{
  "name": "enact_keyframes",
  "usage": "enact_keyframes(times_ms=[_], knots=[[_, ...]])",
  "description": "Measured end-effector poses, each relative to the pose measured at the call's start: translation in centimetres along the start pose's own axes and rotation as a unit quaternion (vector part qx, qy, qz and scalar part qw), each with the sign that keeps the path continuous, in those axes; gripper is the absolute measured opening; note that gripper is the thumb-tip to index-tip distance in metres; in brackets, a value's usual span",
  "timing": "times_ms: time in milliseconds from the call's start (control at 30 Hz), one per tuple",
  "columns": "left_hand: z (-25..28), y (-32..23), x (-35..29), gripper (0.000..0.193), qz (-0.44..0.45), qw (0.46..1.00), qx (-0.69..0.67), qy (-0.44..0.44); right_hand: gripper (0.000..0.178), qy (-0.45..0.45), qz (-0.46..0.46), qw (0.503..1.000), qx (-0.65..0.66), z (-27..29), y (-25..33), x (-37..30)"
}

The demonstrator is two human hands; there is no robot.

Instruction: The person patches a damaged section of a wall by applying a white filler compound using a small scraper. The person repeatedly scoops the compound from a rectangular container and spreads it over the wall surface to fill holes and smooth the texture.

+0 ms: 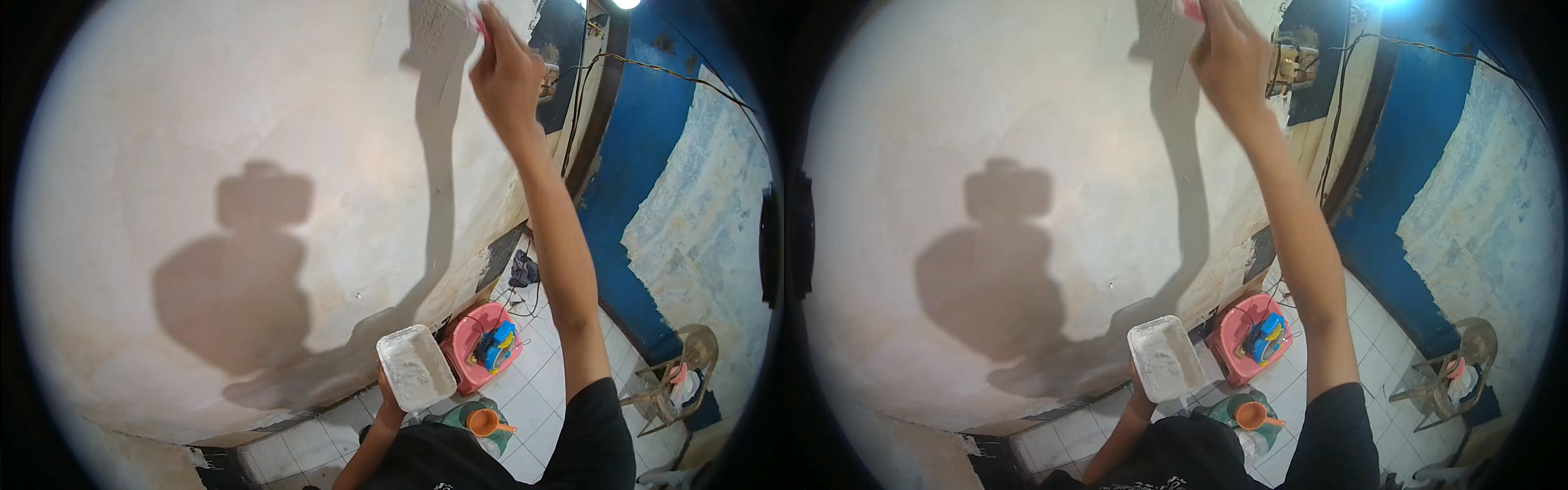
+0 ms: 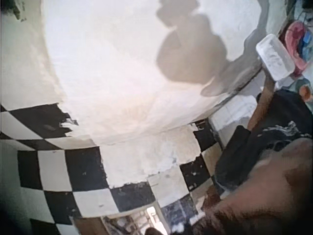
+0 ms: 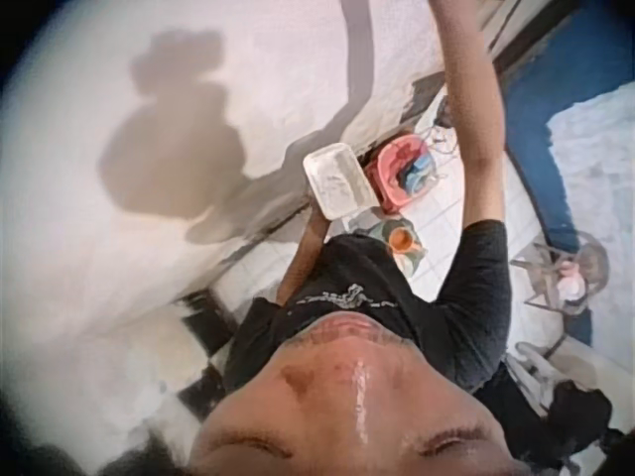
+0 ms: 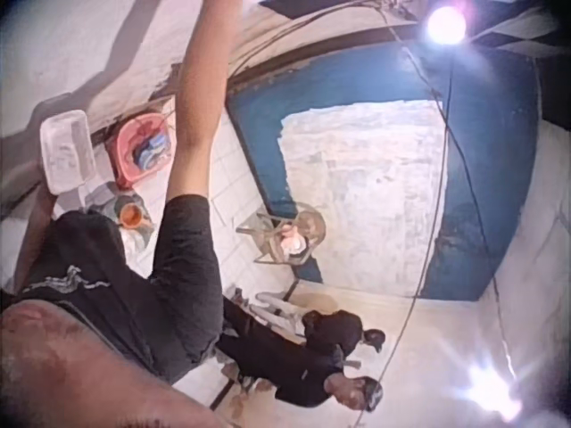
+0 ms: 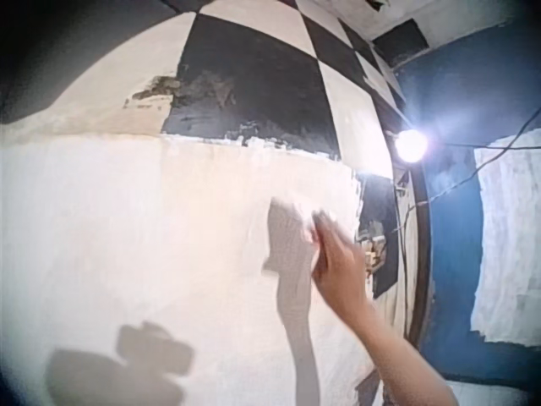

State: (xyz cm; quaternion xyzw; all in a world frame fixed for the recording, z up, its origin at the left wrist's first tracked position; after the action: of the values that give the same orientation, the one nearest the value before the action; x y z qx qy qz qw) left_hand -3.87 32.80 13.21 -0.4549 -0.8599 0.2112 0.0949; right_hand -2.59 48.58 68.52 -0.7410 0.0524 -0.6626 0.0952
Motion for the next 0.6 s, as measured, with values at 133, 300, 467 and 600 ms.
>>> enact_keyframes(times_ms=[133,300,467,600], knots=[[1.9,0.7,-0.8,0.065,0.008,0.999,-0.044,-0.016,0.047,0.008,-0.003,1.000,0.027,-3.7,-0.9,1.6],[1.9,-0.5,-1.1,0.064,-0.019,0.999,-0.048,-0.006,0.058,0.055,-0.035,0.997,0.052,-5.9,5.8,-9.8],[3.9,-1.1,-1.1,0.065,-0.031,0.999,0.038,-0.021,0.058,0.177,-0.126,0.961,0.172,-2.3,11.2,-19.4],[5.7,-1.3,-2.3,0.067,-0.021,0.999,0.040,-0.028,0.026,0.083,-0.447,0.881,0.134,3.7,6.3,-26.6]])
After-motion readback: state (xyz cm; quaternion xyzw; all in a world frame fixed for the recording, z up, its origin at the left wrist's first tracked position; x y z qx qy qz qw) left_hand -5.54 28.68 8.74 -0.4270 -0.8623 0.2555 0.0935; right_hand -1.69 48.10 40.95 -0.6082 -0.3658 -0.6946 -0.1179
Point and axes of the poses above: each hand's wrist, its own x-axis towards the middle knuckle, its own z-axis out of the back of the hand, y = z × x, the point moved 10 cm from there along x, towards the middle knuckle, and after that the axes turned 10 degrees about x, right-handed, at the moved point
